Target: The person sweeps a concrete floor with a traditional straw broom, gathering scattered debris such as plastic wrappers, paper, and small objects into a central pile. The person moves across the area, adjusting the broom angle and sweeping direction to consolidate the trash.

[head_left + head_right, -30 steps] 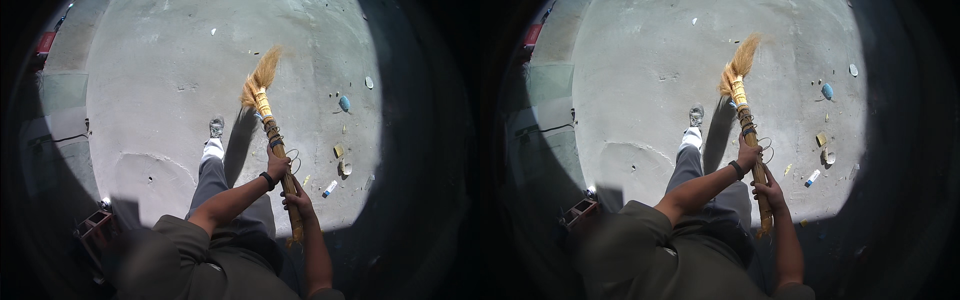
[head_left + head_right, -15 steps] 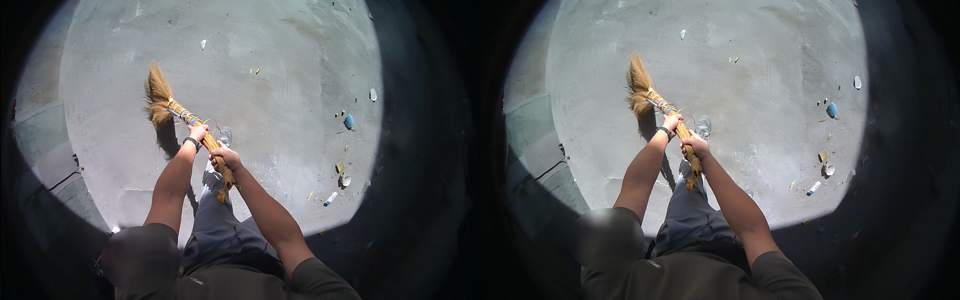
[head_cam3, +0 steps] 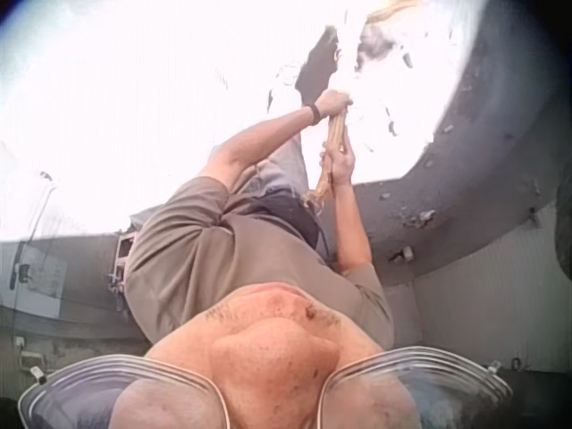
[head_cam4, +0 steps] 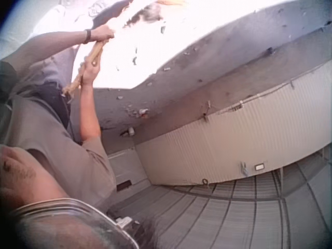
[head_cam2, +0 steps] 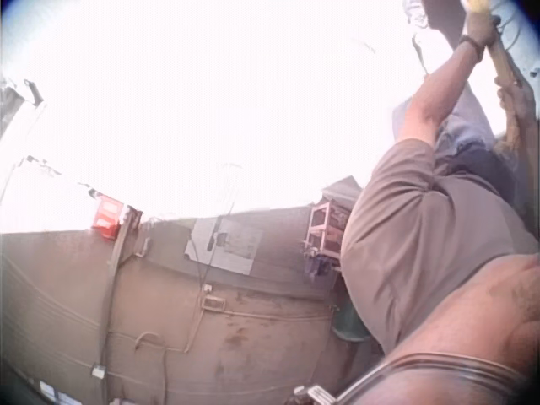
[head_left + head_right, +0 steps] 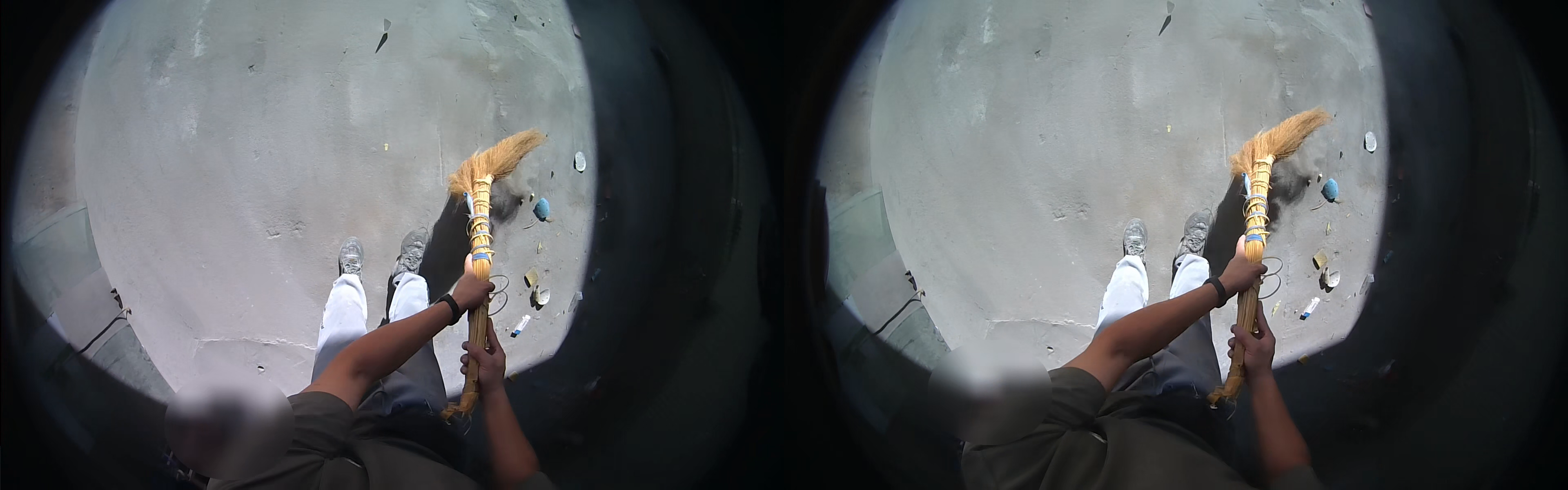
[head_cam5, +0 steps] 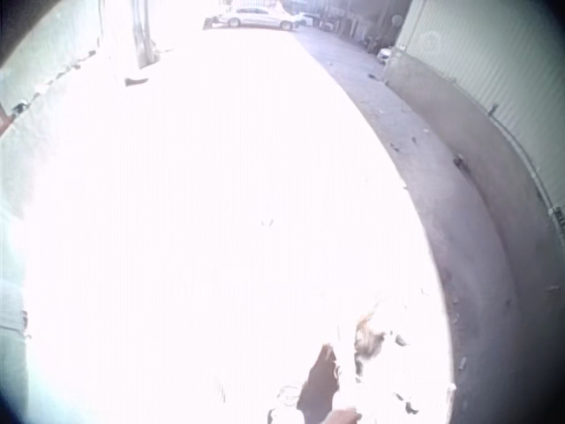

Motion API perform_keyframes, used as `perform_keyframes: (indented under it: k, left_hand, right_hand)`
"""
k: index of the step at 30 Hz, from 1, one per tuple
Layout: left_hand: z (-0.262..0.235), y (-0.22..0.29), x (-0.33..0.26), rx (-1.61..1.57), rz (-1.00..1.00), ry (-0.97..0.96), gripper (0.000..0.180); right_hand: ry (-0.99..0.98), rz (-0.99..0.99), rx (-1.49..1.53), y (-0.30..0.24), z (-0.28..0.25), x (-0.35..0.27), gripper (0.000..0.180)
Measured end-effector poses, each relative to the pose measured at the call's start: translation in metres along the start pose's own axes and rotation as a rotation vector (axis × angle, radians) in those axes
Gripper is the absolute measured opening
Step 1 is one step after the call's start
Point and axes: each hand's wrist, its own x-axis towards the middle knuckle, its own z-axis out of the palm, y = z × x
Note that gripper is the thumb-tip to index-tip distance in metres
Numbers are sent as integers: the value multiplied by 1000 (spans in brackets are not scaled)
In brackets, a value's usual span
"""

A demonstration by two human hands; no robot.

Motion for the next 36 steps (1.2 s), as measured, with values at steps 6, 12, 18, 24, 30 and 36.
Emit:
perform_keyframes:
  k: [6,12,18,24,30,36]
  left_hand:
    - [-121,56,1,-180,185,527,112]
    - [-318,118,99,-635,-183,590,52]
    - [-98,79,239,-250,-226,428,116]
    - [156,104,285,140,-265,-37,114]
    - [146,215,251,84,-52,-27,107]
    - [-45,284,289,-121,46,521,108]
  right_hand:
    - [-593,185,197,-69,47,82,80]
    - [-830,306,204,-119,225,238,75]
    - [-364,293,409,-157,31,263,70]
    - [249,89,157,-218,-131,197,72]
    - [90,-77,80,-294,-114,164,78]
    - [-524,48,136,-364,-7,283,81]
